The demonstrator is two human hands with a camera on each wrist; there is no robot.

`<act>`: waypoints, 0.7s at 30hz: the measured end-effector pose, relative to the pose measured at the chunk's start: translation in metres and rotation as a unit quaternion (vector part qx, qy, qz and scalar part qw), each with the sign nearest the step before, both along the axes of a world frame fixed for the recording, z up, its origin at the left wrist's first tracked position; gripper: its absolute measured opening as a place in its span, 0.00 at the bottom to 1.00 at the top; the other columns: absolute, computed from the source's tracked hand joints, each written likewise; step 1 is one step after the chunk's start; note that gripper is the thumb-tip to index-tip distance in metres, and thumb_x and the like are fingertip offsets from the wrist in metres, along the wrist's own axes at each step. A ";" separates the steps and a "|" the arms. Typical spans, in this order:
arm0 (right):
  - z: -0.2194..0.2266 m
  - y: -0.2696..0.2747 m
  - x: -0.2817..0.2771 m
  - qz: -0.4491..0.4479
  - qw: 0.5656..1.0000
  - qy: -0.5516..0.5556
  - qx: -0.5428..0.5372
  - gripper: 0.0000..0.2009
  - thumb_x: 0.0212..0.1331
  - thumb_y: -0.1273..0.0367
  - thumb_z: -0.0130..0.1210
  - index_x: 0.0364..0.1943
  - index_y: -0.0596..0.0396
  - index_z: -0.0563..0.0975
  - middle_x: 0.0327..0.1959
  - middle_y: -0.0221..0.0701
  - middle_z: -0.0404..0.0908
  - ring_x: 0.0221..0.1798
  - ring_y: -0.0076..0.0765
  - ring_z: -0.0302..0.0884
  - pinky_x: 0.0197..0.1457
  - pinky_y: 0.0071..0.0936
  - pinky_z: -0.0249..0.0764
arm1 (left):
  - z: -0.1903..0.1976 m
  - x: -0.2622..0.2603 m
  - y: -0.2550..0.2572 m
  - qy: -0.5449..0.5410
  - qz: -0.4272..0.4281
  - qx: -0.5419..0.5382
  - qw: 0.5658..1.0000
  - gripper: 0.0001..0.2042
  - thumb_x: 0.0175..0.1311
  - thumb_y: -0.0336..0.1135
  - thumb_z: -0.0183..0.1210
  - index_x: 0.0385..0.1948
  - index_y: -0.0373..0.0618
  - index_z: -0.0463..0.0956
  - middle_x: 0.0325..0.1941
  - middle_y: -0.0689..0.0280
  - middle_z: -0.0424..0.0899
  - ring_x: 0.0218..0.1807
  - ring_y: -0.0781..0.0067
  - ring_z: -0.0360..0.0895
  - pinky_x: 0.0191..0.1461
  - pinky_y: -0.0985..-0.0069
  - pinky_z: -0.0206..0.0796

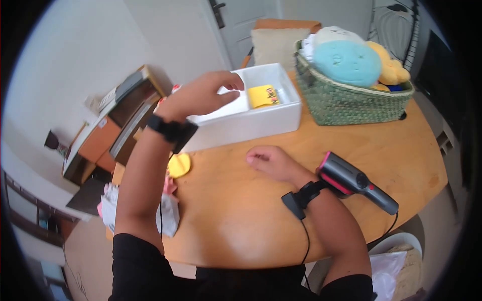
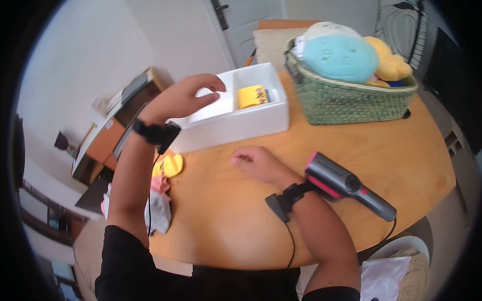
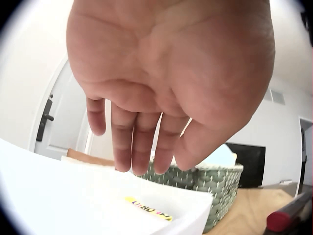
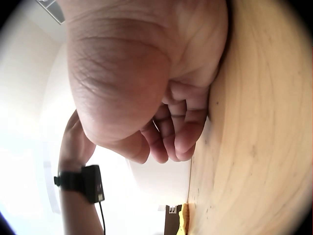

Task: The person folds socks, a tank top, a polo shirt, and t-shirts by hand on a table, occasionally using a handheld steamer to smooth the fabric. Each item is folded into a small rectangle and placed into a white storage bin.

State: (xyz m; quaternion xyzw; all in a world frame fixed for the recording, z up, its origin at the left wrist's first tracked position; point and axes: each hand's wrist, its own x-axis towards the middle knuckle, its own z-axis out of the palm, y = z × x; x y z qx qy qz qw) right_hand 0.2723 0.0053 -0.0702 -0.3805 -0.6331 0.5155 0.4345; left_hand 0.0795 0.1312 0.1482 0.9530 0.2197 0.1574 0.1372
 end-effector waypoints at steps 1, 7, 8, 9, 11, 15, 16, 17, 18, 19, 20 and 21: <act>0.000 0.001 -0.001 -0.006 1.000 -0.002 -0.008 0.11 0.77 0.64 0.61 0.49 0.58 0.84 0.37 0.23 0.84 0.38 0.16 0.77 0.42 0.20 0.76 | 0.005 -0.028 -0.018 -0.017 0.020 0.007 1.000 0.11 0.74 0.34 0.62 0.51 0.39 0.82 0.48 0.61 0.88 0.54 0.64 0.84 0.62 0.67 0.75; 0.010 0.000 -0.001 -0.006 0.998 0.021 -0.051 0.11 0.76 0.64 0.61 0.47 0.59 0.83 0.35 0.23 0.82 0.38 0.19 0.77 0.45 0.22 0.77 | -0.052 -0.185 -0.072 0.125 0.199 -0.050 0.971 0.18 0.69 0.39 0.67 0.56 0.43 0.80 0.55 0.60 0.85 0.57 0.60 0.83 0.60 0.65 0.76; 0.011 -0.001 0.000 -0.008 0.999 0.015 -0.051 0.11 0.77 0.64 0.60 0.48 0.60 0.83 0.36 0.24 0.82 0.40 0.19 0.78 0.48 0.22 0.77 | -0.066 -0.195 -0.082 0.155 0.234 -0.062 0.958 0.21 0.67 0.43 0.69 0.57 0.42 0.79 0.56 0.57 0.85 0.59 0.57 0.82 0.61 0.64 0.75; 0.011 -0.002 0.000 -0.003 0.999 0.011 -0.051 0.11 0.77 0.64 0.60 0.48 0.60 0.83 0.36 0.24 0.82 0.40 0.19 0.78 0.48 0.22 0.77 | -0.076 -0.202 -0.089 0.184 0.267 -0.073 0.943 0.25 0.65 0.47 0.70 0.57 0.41 0.78 0.56 0.54 0.84 0.61 0.54 0.81 0.63 0.63 0.75; 0.011 -0.001 0.001 -0.019 0.999 0.007 -0.044 0.11 0.77 0.65 0.59 0.49 0.60 0.83 0.38 0.24 0.83 0.41 0.19 0.78 0.49 0.22 0.77 | -0.102 -0.207 -0.088 0.226 0.270 -0.058 0.934 0.26 0.63 0.49 0.70 0.56 0.39 0.78 0.55 0.52 0.84 0.60 0.51 0.82 0.61 0.62 0.76; 0.017 -0.005 0.000 -0.027 0.999 -0.004 -0.027 0.11 0.77 0.66 0.58 0.50 0.60 0.82 0.39 0.25 0.83 0.42 0.20 0.79 0.49 0.22 0.78 | -0.130 -0.198 -0.089 0.257 0.263 0.015 0.930 0.25 0.61 0.48 0.69 0.52 0.36 0.79 0.52 0.49 0.85 0.53 0.45 0.85 0.54 0.57 0.78; 0.018 -0.007 0.000 -0.028 0.999 -0.005 -0.023 0.11 0.77 0.66 0.59 0.50 0.60 0.82 0.39 0.24 0.83 0.42 0.20 0.79 0.49 0.22 0.78 | -0.140 -0.194 -0.085 0.267 0.216 0.064 0.937 0.20 0.66 0.44 0.64 0.49 0.36 0.80 0.48 0.48 0.87 0.45 0.45 0.87 0.49 0.54 0.79; 0.018 -0.008 -0.001 -0.030 0.999 -0.005 -0.020 0.10 0.77 0.67 0.59 0.50 0.60 0.82 0.38 0.24 0.83 0.41 0.20 0.78 0.49 0.22 0.77 | -0.137 -0.182 -0.091 0.264 0.216 0.066 0.937 0.20 0.66 0.44 0.64 0.49 0.36 0.80 0.48 0.48 0.87 0.45 0.45 0.87 0.49 0.54 0.79; 0.016 -0.007 -0.001 -0.030 0.999 -0.006 -0.017 0.10 0.77 0.67 0.59 0.50 0.60 0.82 0.38 0.24 0.83 0.41 0.20 0.78 0.49 0.22 0.77 | -0.135 -0.168 -0.097 0.314 0.224 0.034 0.922 0.20 0.67 0.43 0.62 0.52 0.37 0.78 0.48 0.49 0.86 0.46 0.45 0.86 0.51 0.54 0.78; 0.012 -0.006 0.000 -0.031 0.999 -0.015 -0.017 0.10 0.77 0.67 0.59 0.50 0.60 0.82 0.38 0.24 0.83 0.41 0.19 0.78 0.48 0.22 0.77 | -0.132 -0.155 -0.104 0.364 0.231 0.001 0.902 0.20 0.68 0.42 0.60 0.56 0.38 0.77 0.48 0.49 0.86 0.47 0.45 0.86 0.53 0.54 0.77; 0.012 -0.007 -0.001 -0.033 0.999 -0.024 -0.018 0.10 0.76 0.67 0.60 0.50 0.60 0.83 0.37 0.24 0.82 0.40 0.19 0.78 0.48 0.22 0.77 | -0.131 -0.147 -0.112 0.364 0.231 0.003 0.903 0.20 0.68 0.42 0.60 0.56 0.38 0.77 0.48 0.49 0.86 0.47 0.45 0.86 0.53 0.54 0.77; 0.011 -0.009 -0.002 -0.033 0.999 -0.024 -0.018 0.10 0.76 0.67 0.60 0.50 0.60 0.83 0.37 0.24 0.82 0.40 0.19 0.78 0.48 0.22 0.77 | -0.132 -0.141 -0.121 0.350 0.223 0.002 0.910 0.20 0.70 0.42 0.58 0.57 0.38 0.76 0.49 0.50 0.86 0.46 0.44 0.86 0.52 0.53 0.77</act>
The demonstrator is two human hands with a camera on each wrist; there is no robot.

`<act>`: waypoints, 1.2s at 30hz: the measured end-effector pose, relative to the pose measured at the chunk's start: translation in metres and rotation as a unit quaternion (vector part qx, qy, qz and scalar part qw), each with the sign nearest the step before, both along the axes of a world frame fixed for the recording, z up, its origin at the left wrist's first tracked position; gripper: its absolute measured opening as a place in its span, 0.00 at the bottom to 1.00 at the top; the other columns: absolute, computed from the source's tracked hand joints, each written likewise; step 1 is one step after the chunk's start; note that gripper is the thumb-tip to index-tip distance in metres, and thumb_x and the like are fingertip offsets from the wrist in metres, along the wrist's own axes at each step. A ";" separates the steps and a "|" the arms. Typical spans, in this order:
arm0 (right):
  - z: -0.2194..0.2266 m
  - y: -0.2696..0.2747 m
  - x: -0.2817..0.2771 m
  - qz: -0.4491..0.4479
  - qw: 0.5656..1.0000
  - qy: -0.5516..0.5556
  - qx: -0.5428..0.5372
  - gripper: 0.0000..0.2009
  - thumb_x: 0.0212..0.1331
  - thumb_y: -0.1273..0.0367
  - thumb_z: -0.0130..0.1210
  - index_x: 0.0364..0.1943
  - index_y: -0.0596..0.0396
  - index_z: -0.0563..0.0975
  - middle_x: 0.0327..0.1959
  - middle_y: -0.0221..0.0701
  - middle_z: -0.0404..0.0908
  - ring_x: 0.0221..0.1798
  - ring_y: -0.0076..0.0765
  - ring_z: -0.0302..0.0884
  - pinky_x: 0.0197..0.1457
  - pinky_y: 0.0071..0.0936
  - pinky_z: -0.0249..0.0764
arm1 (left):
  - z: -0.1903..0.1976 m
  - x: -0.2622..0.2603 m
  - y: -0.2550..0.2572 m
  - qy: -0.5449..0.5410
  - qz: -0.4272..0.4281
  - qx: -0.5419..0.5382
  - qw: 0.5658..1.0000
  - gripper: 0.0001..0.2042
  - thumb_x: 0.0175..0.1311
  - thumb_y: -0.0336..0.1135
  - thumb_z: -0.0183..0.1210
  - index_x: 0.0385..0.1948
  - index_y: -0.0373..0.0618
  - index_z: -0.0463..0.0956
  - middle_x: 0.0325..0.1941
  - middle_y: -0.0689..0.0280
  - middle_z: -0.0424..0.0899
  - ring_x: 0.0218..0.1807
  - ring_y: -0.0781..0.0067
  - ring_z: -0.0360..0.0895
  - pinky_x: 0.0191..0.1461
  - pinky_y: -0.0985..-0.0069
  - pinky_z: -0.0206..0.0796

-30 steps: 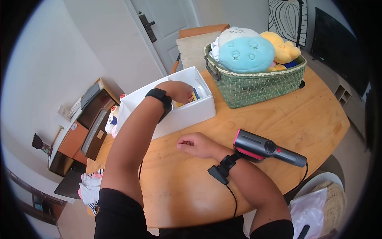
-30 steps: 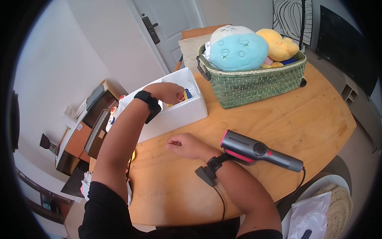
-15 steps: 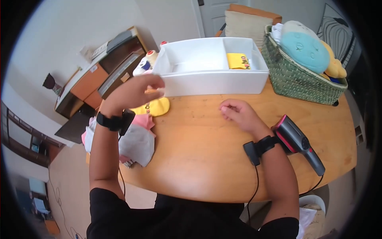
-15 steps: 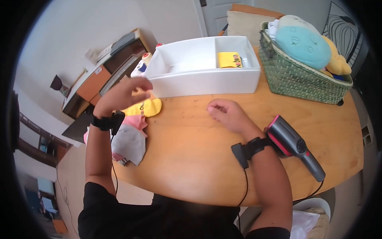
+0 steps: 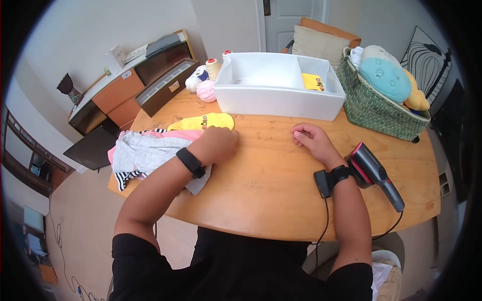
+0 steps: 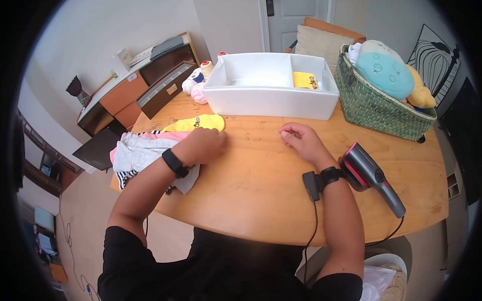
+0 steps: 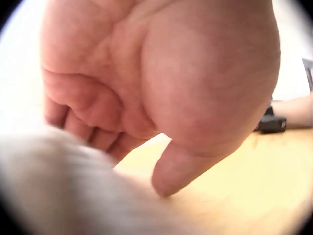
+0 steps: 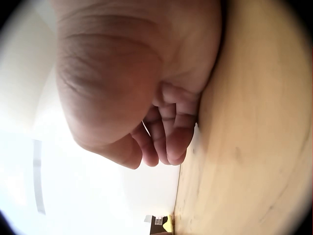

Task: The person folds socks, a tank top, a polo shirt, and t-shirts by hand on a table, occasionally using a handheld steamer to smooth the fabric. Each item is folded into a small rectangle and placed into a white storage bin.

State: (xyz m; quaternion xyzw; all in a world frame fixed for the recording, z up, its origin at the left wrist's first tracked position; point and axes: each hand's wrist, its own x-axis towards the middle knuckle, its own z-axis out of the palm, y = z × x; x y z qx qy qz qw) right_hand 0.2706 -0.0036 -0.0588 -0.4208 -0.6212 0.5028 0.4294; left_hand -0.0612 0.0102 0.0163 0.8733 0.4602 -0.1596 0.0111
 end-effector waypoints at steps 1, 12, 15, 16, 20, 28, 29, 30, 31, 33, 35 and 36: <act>0.001 -0.003 -0.002 -0.007 1.000 -0.013 0.002 0.10 0.76 0.67 0.60 0.50 0.60 0.83 0.36 0.23 0.82 0.40 0.19 0.78 0.48 0.22 0.77 | 0.000 0.002 -0.007 -0.015 -0.007 -0.002 1.000 0.20 0.71 0.42 0.56 0.59 0.39 0.76 0.49 0.50 0.86 0.44 0.44 0.87 0.51 0.51 0.77; -0.008 0.001 0.001 -0.010 0.999 -0.030 0.023 0.11 0.76 0.66 0.61 0.50 0.60 0.84 0.36 0.22 0.82 0.39 0.18 0.77 0.46 0.21 0.77 | -0.010 -0.019 0.003 -0.073 0.068 0.065 0.993 0.21 0.73 0.44 0.55 0.64 0.47 0.76 0.53 0.48 0.88 0.52 0.45 0.87 0.54 0.51 0.77; -0.006 0.000 -0.001 -0.011 0.999 -0.026 0.026 0.11 0.75 0.66 0.62 0.50 0.60 0.84 0.36 0.22 0.82 0.39 0.18 0.77 0.46 0.21 0.77 | 0.021 -0.016 -0.011 -0.133 0.064 0.053 0.988 0.21 0.72 0.41 0.57 0.63 0.43 0.76 0.50 0.46 0.89 0.49 0.42 0.86 0.54 0.54 0.78; -0.006 0.000 0.000 -0.009 0.999 -0.029 0.025 0.11 0.75 0.66 0.62 0.50 0.60 0.84 0.36 0.21 0.82 0.39 0.17 0.77 0.46 0.21 0.77 | 0.034 -0.014 -0.020 -0.186 0.058 0.063 0.979 0.21 0.72 0.38 0.59 0.62 0.39 0.77 0.49 0.45 0.89 0.47 0.41 0.86 0.54 0.57 0.78; -0.005 0.001 -0.001 0.010 1.000 -0.024 -0.007 0.19 0.75 0.66 0.62 0.64 0.60 0.78 0.46 0.26 0.83 0.45 0.20 0.78 0.52 0.23 0.78 | 0.076 -0.015 -0.055 -0.357 -0.083 0.182 0.912 0.20 0.71 0.30 0.62 0.63 0.36 0.79 0.46 0.50 0.91 0.41 0.53 0.88 0.48 0.63 0.78; 0.059 -0.053 -0.043 0.144 0.976 0.146 0.065 0.38 0.72 0.69 0.62 0.82 0.55 0.57 0.62 0.33 0.78 0.59 0.28 0.78 0.63 0.29 0.78 | 0.068 0.016 -0.073 -0.708 0.035 -0.097 0.699 0.26 0.70 0.25 0.67 0.69 0.39 0.71 0.57 0.61 0.86 0.47 0.78 0.88 0.49 0.80 0.78; 0.060 -0.057 -0.044 0.160 0.974 0.157 0.027 0.37 0.72 0.70 0.62 0.81 0.55 0.59 0.58 0.32 0.81 0.57 0.27 0.81 0.59 0.28 0.80 | 0.057 0.025 -0.064 -0.736 0.037 -0.122 0.665 0.27 0.70 0.25 0.66 0.70 0.38 0.70 0.62 0.58 0.82 0.48 0.77 0.88 0.49 0.79 0.79; 0.057 -0.056 -0.039 0.155 0.975 0.156 0.023 0.37 0.72 0.70 0.62 0.81 0.55 0.59 0.58 0.32 0.81 0.57 0.27 0.81 0.59 0.28 0.80 | 0.046 0.031 -0.055 -0.761 0.040 -0.146 0.630 0.27 0.71 0.24 0.65 0.70 0.38 0.68 0.67 0.56 0.78 0.49 0.75 0.89 0.49 0.79 0.80; 0.054 -0.052 -0.033 0.138 0.986 0.093 -0.020 0.35 0.71 0.70 0.62 0.80 0.56 0.60 0.52 0.30 0.82 0.53 0.25 0.83 0.53 0.26 0.81 | 0.035 0.031 -0.043 -0.749 0.043 -0.162 0.641 0.29 0.71 0.23 0.64 0.72 0.37 0.64 0.73 0.54 0.71 0.51 0.71 0.89 0.50 0.78 0.82; 0.047 -0.049 -0.030 0.089 0.994 0.013 -0.068 0.31 0.70 0.72 0.61 0.76 0.57 0.64 0.37 0.26 0.83 0.39 0.21 0.86 0.37 0.21 0.77 | 0.011 0.035 -0.026 -0.749 0.068 -0.174 0.636 0.29 0.72 0.23 0.64 0.73 0.38 0.63 0.72 0.54 0.72 0.52 0.71 0.88 0.50 0.78 0.82; 0.049 -0.056 -0.029 0.091 0.987 -0.045 -0.122 0.31 0.70 0.73 0.61 0.75 0.57 0.65 0.37 0.27 0.83 0.35 0.21 0.83 0.36 0.20 0.77 | -0.010 0.036 -0.014 -0.737 0.126 -0.200 0.633 0.31 0.73 0.22 0.62 0.75 0.40 0.60 0.70 0.55 0.74 0.54 0.71 0.88 0.52 0.78 0.81; 0.052 -0.061 -0.027 0.092 0.975 -0.100 -0.173 0.30 0.70 0.73 0.61 0.74 0.56 0.65 0.37 0.28 0.83 0.32 0.21 0.81 0.35 0.19 0.76 | -0.021 0.036 -0.009 -0.735 0.131 -0.207 0.632 0.31 0.73 0.22 0.62 0.75 0.40 0.60 0.70 0.55 0.74 0.54 0.71 0.88 0.52 0.78 0.81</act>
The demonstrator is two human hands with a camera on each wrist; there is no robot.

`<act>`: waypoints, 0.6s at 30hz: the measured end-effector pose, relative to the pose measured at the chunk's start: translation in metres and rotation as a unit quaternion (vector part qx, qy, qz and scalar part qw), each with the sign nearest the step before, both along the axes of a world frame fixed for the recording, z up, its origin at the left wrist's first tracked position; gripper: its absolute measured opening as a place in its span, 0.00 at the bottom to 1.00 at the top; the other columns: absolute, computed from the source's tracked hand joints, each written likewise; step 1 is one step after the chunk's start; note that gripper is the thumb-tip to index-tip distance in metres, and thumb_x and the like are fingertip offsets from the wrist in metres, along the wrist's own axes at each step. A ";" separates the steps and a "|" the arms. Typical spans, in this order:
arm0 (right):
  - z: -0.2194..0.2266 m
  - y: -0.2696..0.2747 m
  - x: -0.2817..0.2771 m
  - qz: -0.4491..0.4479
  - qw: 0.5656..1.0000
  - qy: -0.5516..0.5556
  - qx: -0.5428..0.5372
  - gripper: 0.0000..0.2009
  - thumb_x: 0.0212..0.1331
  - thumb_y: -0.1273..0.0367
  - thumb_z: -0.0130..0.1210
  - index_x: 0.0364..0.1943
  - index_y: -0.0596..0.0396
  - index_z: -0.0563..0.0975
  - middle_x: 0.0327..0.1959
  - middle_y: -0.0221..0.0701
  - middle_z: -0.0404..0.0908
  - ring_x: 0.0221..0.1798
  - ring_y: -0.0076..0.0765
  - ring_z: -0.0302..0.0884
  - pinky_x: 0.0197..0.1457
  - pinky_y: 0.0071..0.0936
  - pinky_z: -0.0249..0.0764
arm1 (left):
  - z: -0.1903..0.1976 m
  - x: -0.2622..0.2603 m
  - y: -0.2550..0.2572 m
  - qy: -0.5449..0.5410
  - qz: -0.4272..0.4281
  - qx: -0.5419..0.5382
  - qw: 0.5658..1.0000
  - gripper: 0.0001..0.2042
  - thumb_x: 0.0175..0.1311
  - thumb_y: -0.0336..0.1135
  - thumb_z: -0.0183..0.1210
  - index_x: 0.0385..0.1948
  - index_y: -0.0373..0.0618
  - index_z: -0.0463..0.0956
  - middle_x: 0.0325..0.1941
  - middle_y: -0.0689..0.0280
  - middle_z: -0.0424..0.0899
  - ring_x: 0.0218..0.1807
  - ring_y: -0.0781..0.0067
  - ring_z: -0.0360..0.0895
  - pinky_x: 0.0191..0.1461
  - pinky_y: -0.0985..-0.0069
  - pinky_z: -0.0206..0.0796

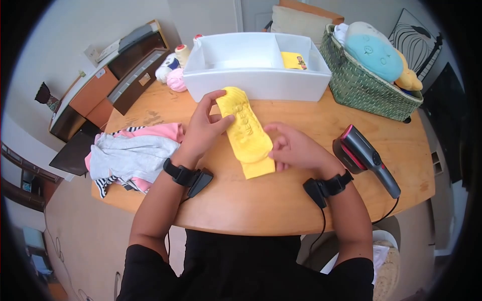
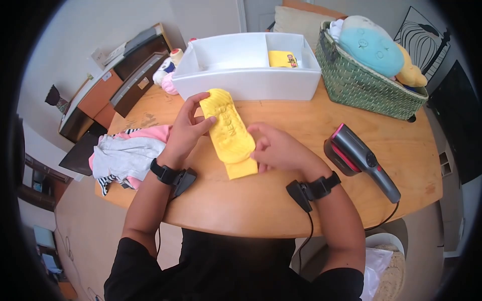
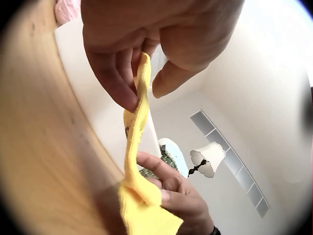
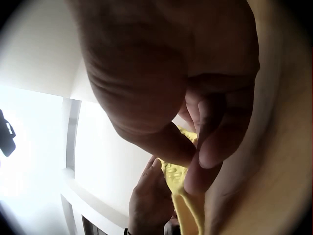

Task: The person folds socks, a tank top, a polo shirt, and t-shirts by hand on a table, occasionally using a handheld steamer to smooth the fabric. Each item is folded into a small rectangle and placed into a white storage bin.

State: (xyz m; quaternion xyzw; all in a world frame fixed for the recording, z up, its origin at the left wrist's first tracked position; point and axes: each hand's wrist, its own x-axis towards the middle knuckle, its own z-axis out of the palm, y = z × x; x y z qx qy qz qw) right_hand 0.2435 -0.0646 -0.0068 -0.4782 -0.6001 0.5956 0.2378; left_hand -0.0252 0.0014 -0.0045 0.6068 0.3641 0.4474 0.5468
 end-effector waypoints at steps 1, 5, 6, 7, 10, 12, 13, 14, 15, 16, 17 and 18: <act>0.007 -0.006 0.000 -0.003 1.000 0.000 -0.011 0.30 0.70 0.73 0.61 0.74 0.56 0.65 0.37 0.28 0.83 0.32 0.21 0.81 0.35 0.19 0.76 | -0.012 -0.002 0.005 -0.002 -0.023 -0.008 1.000 0.29 0.73 0.21 0.61 0.74 0.41 0.62 0.72 0.57 0.73 0.56 0.73 0.86 0.56 0.78 0.80; 0.008 -0.002 0.006 0.046 0.985 -0.136 0.093 0.25 0.68 0.72 0.64 0.68 0.56 0.71 0.34 0.27 0.82 0.28 0.21 0.78 0.34 0.20 0.74 | -0.033 -0.009 0.020 0.089 -0.112 -0.053 0.988 0.26 0.74 0.18 0.58 0.72 0.41 0.66 0.69 0.61 0.76 0.59 0.75 0.83 0.63 0.77 0.76; 0.002 0.004 0.008 0.024 0.953 -0.218 0.207 0.24 0.67 0.72 0.66 0.66 0.57 0.73 0.35 0.26 0.82 0.29 0.21 0.77 0.34 0.21 0.73 | -0.033 -0.009 0.020 0.085 -0.112 -0.067 0.988 0.26 0.74 0.18 0.58 0.72 0.41 0.66 0.69 0.61 0.76 0.59 0.75 0.83 0.63 0.77 0.76; -0.001 0.007 0.007 0.028 0.956 -0.220 0.192 0.24 0.67 0.72 0.66 0.66 0.57 0.73 0.35 0.26 0.82 0.29 0.21 0.77 0.34 0.21 0.73 | -0.030 -0.008 0.018 0.113 -0.127 -0.070 0.983 0.25 0.74 0.18 0.57 0.72 0.41 0.66 0.68 0.61 0.78 0.60 0.75 0.82 0.65 0.76 0.75; -0.009 0.013 -0.002 -0.124 0.972 -0.103 0.169 0.24 0.63 0.66 0.70 0.61 0.59 0.79 0.35 0.29 0.84 0.29 0.30 0.77 0.39 0.32 0.76 | -0.032 -0.003 0.009 0.056 -0.164 -0.076 0.982 0.26 0.73 0.15 0.55 0.72 0.41 0.68 0.59 0.66 0.79 0.54 0.80 0.80 0.59 0.79 0.72; -0.028 0.019 -0.008 -0.167 0.939 -0.067 0.294 0.21 0.62 0.66 0.72 0.58 0.58 0.82 0.31 0.26 0.82 0.28 0.27 0.73 0.37 0.28 0.75 | -0.030 0.002 0.001 -0.029 -0.175 -0.074 0.981 0.27 0.73 0.14 0.54 0.72 0.42 0.70 0.52 0.70 0.80 0.46 0.85 0.78 0.52 0.83 0.70; -0.034 0.021 -0.006 -0.166 0.940 -0.069 0.291 0.21 0.62 0.66 0.72 0.58 0.58 0.82 0.31 0.26 0.82 0.28 0.27 0.73 0.37 0.28 0.75 | -0.026 0.004 -0.002 -0.053 -0.189 -0.070 0.978 0.28 0.73 0.14 0.53 0.74 0.42 0.67 0.56 0.67 0.80 0.52 0.83 0.79 0.57 0.82 0.71; -0.039 0.022 -0.002 -0.127 0.951 -0.042 0.279 0.21 0.63 0.66 0.71 0.59 0.58 0.81 0.32 0.25 0.82 0.28 0.24 0.72 0.36 0.26 0.74 | -0.025 0.004 -0.003 -0.077 -0.202 -0.065 0.974 0.30 0.73 0.13 0.53 0.77 0.43 0.65 0.59 0.65 0.81 0.57 0.80 0.80 0.62 0.80 0.72; -0.042 0.022 0.000 -0.088 0.960 -0.014 0.267 0.21 0.64 0.67 0.71 0.59 0.59 0.81 0.33 0.24 0.83 0.28 0.21 0.72 0.35 0.23 0.73 | -0.028 0.002 -0.002 -0.092 -0.230 -0.054 0.967 0.32 0.74 0.14 0.53 0.79 0.41 0.60 0.65 0.60 0.79 0.65 0.75 0.79 0.68 0.76 0.71; -0.041 0.019 -0.001 -0.086 0.960 -0.015 0.265 0.21 0.64 0.67 0.71 0.59 0.59 0.81 0.33 0.24 0.83 0.28 0.21 0.72 0.35 0.23 0.73 | -0.028 0.003 -0.002 -0.093 -0.228 -0.056 0.968 0.32 0.74 0.14 0.53 0.79 0.41 0.60 0.65 0.60 0.79 0.65 0.75 0.79 0.68 0.76 0.71; -0.037 0.016 -0.002 -0.098 0.977 -0.004 0.192 0.20 0.66 0.68 0.70 0.59 0.60 0.81 0.37 0.24 0.84 0.29 0.17 0.72 0.36 0.21 0.73 | -0.027 0.005 -0.003 -0.107 -0.215 -0.085 0.967 0.32 0.74 0.15 0.54 0.79 0.41 0.59 0.65 0.60 0.80 0.63 0.75 0.80 0.68 0.76 0.72; -0.035 0.013 -0.002 -0.111 0.987 0.006 0.118 0.20 0.68 0.68 0.69 0.60 0.61 0.81 0.41 0.24 0.86 0.31 0.14 0.73 0.36 0.18 0.72 | -0.026 0.006 -0.003 -0.121 -0.203 -0.113 0.965 0.32 0.75 0.15 0.54 0.79 0.40 0.58 0.64 0.60 0.80 0.62 0.75 0.80 0.67 0.75 0.73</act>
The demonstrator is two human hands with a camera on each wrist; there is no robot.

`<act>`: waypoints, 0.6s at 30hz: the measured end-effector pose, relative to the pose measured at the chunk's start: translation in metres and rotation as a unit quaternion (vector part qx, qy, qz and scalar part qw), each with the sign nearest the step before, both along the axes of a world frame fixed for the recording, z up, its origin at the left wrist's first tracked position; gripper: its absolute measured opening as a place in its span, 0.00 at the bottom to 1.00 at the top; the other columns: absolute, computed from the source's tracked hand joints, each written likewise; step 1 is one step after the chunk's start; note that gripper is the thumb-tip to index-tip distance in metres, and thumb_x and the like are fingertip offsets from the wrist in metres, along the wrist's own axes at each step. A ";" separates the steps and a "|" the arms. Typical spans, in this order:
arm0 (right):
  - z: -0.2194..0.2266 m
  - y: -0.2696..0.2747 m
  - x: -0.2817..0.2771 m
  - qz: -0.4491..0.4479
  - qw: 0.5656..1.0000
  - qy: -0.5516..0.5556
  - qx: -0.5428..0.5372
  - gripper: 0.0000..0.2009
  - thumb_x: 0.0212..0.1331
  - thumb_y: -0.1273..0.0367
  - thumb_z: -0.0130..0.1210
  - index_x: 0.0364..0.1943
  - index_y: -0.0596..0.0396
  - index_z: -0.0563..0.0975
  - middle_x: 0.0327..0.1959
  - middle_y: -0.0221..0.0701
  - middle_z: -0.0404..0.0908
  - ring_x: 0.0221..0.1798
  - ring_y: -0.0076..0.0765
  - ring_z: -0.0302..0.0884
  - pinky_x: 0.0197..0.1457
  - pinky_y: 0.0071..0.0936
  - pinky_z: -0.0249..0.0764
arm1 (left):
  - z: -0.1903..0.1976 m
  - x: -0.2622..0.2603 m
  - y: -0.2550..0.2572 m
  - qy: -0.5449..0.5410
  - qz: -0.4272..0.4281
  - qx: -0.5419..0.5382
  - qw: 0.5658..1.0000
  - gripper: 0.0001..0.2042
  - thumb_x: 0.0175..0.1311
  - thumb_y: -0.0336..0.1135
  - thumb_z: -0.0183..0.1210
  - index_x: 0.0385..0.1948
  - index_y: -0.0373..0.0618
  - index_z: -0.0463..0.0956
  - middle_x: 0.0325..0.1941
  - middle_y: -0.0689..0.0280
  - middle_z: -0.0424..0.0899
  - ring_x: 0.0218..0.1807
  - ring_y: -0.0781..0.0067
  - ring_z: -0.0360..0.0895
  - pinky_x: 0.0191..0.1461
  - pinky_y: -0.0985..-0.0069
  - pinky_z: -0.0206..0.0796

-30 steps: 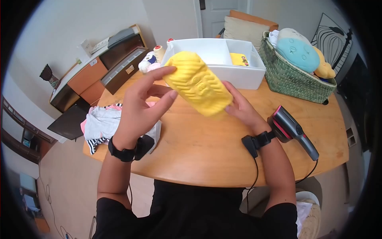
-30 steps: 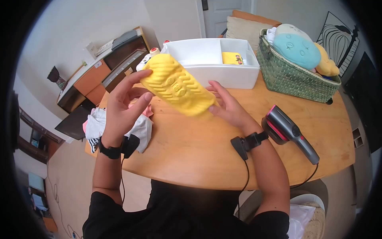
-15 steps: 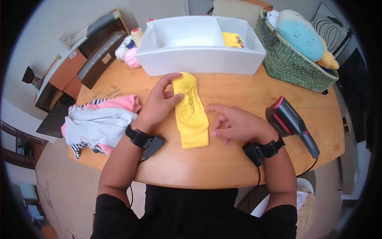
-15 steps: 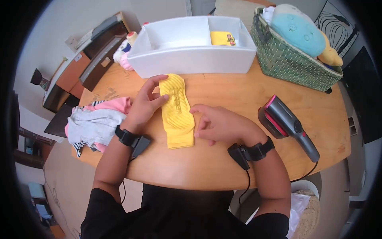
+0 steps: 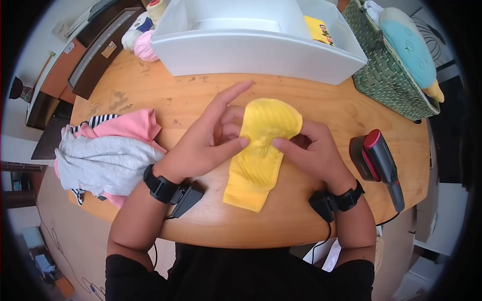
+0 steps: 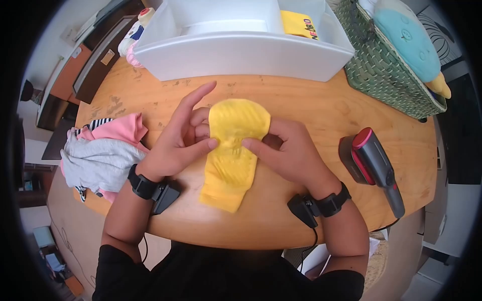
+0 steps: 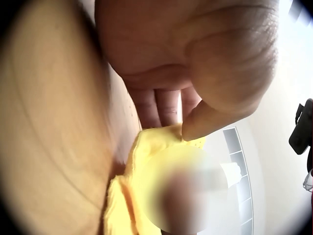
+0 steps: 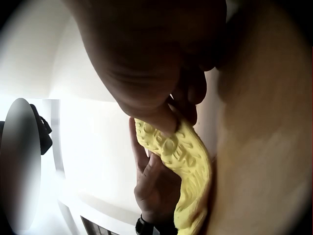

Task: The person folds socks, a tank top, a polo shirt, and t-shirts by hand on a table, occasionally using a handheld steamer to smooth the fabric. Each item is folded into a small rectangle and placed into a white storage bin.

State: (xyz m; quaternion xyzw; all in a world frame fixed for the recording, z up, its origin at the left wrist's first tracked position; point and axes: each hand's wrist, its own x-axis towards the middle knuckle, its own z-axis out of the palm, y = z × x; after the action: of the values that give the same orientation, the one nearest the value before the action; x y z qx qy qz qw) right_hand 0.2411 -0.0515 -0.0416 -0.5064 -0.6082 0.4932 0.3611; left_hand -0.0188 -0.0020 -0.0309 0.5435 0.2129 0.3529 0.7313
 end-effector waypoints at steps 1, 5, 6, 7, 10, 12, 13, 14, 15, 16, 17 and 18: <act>-0.001 -0.001 -0.001 0.001 1.000 0.000 0.000 0.20 0.68 0.68 0.69 0.60 0.61 0.81 0.41 0.24 0.86 0.31 0.14 0.73 0.36 0.18 0.72 | -0.002 0.000 0.001 0.000 0.001 0.000 1.000 0.32 0.75 0.15 0.54 0.79 0.40 0.58 0.64 0.60 0.80 0.62 0.75 0.80 0.67 0.75 0.73; 0.006 -0.006 -0.008 -0.080 0.986 0.141 0.049 0.18 0.71 0.72 0.66 0.61 0.63 0.80 0.50 0.28 0.88 0.40 0.17 0.84 0.41 0.20 0.81 | -0.010 -0.005 0.005 0.115 -0.029 0.031 0.992 0.28 0.74 0.20 0.59 0.75 0.39 0.65 0.64 0.62 0.80 0.62 0.75 0.79 0.67 0.74 0.72; 0.010 -0.007 -0.009 -0.113 0.970 0.205 0.067 0.17 0.72 0.73 0.64 0.61 0.63 0.80 0.51 0.29 0.88 0.43 0.20 0.87 0.43 0.21 0.83 | -0.010 -0.006 0.006 0.185 -0.079 0.064 0.977 0.27 0.74 0.20 0.60 0.74 0.39 0.66 0.67 0.63 0.78 0.65 0.75 0.78 0.70 0.73 0.70; 0.011 -0.008 -0.010 -0.109 0.970 0.203 0.071 0.17 0.72 0.73 0.64 0.61 0.63 0.80 0.51 0.29 0.88 0.43 0.20 0.87 0.43 0.21 0.83 | -0.010 -0.006 0.006 0.183 -0.075 0.068 0.978 0.27 0.74 0.20 0.60 0.74 0.39 0.66 0.67 0.63 0.78 0.65 0.75 0.78 0.70 0.73 0.70; 0.011 -0.010 -0.008 -0.123 0.967 0.174 0.143 0.16 0.72 0.75 0.62 0.62 0.63 0.79 0.53 0.35 0.88 0.49 0.26 0.89 0.44 0.24 0.87 | -0.015 -0.008 0.006 0.154 -0.066 0.108 0.980 0.20 0.75 0.24 0.61 0.67 0.37 0.73 0.61 0.67 0.80 0.61 0.78 0.77 0.67 0.74 0.70; 0.007 -0.011 0.009 -0.100 0.965 0.166 0.178 0.14 0.73 0.74 0.58 0.60 0.62 0.78 0.48 0.34 0.87 0.46 0.26 0.87 0.43 0.23 0.83 | -0.022 -0.012 0.010 0.146 0.009 0.142 0.979 0.20 0.72 0.26 0.62 0.65 0.38 0.76 0.52 0.64 0.84 0.52 0.76 0.79 0.57 0.75 0.72; 0.003 -0.005 0.031 -0.095 0.965 0.165 0.179 0.14 0.73 0.74 0.58 0.60 0.62 0.78 0.48 0.34 0.87 0.46 0.26 0.87 0.43 0.23 0.83 | -0.019 -0.014 0.010 0.144 0.013 0.143 0.979 0.20 0.72 0.26 0.62 0.65 0.38 0.76 0.52 0.64 0.84 0.52 0.76 0.79 0.57 0.75 0.72; -0.003 0.004 0.061 -0.061 0.955 0.182 0.227 0.15 0.73 0.73 0.57 0.60 0.61 0.77 0.46 0.34 0.85 0.46 0.26 0.84 0.46 0.23 0.81 | -0.014 -0.015 0.008 0.161 -0.002 0.151 0.975 0.19 0.71 0.26 0.61 0.63 0.37 0.77 0.51 0.61 0.85 0.51 0.74 0.80 0.56 0.73 0.73; -0.004 0.009 0.077 -0.028 0.941 0.199 0.273 0.15 0.73 0.72 0.56 0.60 0.61 0.77 0.45 0.33 0.83 0.46 0.27 0.82 0.49 0.24 0.80 | -0.008 -0.016 0.007 0.177 -0.018 0.158 0.971 0.18 0.70 0.26 0.61 0.61 0.37 0.78 0.50 0.59 0.86 0.51 0.72 0.81 0.56 0.72 0.73; 0.004 0.008 0.071 -0.025 0.941 0.196 0.274 0.15 0.73 0.72 0.56 0.60 0.61 0.77 0.45 0.33 0.83 0.46 0.27 0.82 0.49 0.24 0.80 | -0.004 -0.018 0.005 0.174 -0.016 0.159 0.972 0.18 0.70 0.26 0.61 0.61 0.37 0.78 0.50 0.59 0.86 0.51 0.72 0.81 0.56 0.72 0.73; 0.016 0.006 0.059 -0.078 0.949 0.117 0.283 0.16 0.72 0.71 0.57 0.60 0.60 0.76 0.45 0.32 0.81 0.47 0.27 0.80 0.53 0.26 0.77 | 0.001 -0.020 0.005 0.205 -0.058 0.186 0.959 0.16 0.70 0.26 0.61 0.59 0.36 0.79 0.48 0.57 0.86 0.49 0.70 0.82 0.55 0.72 0.74; 0.024 0.004 0.046 -0.131 0.947 0.038 0.290 0.17 0.70 0.69 0.59 0.60 0.60 0.76 0.45 0.32 0.79 0.49 0.28 0.77 0.56 0.28 0.75 | 0.005 -0.021 0.004 0.235 -0.100 0.212 0.943 0.15 0.70 0.27 0.61 0.56 0.35 0.80 0.46 0.55 0.87 0.48 0.68 0.83 0.54 0.71 0.74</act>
State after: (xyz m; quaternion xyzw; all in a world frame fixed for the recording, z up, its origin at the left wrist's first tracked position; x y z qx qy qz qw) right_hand 0.2873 -0.0479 -0.0177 -0.4358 -0.6387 0.2626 0.5772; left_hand -0.0399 0.0017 -0.0259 0.7721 0.2435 0.1767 0.5597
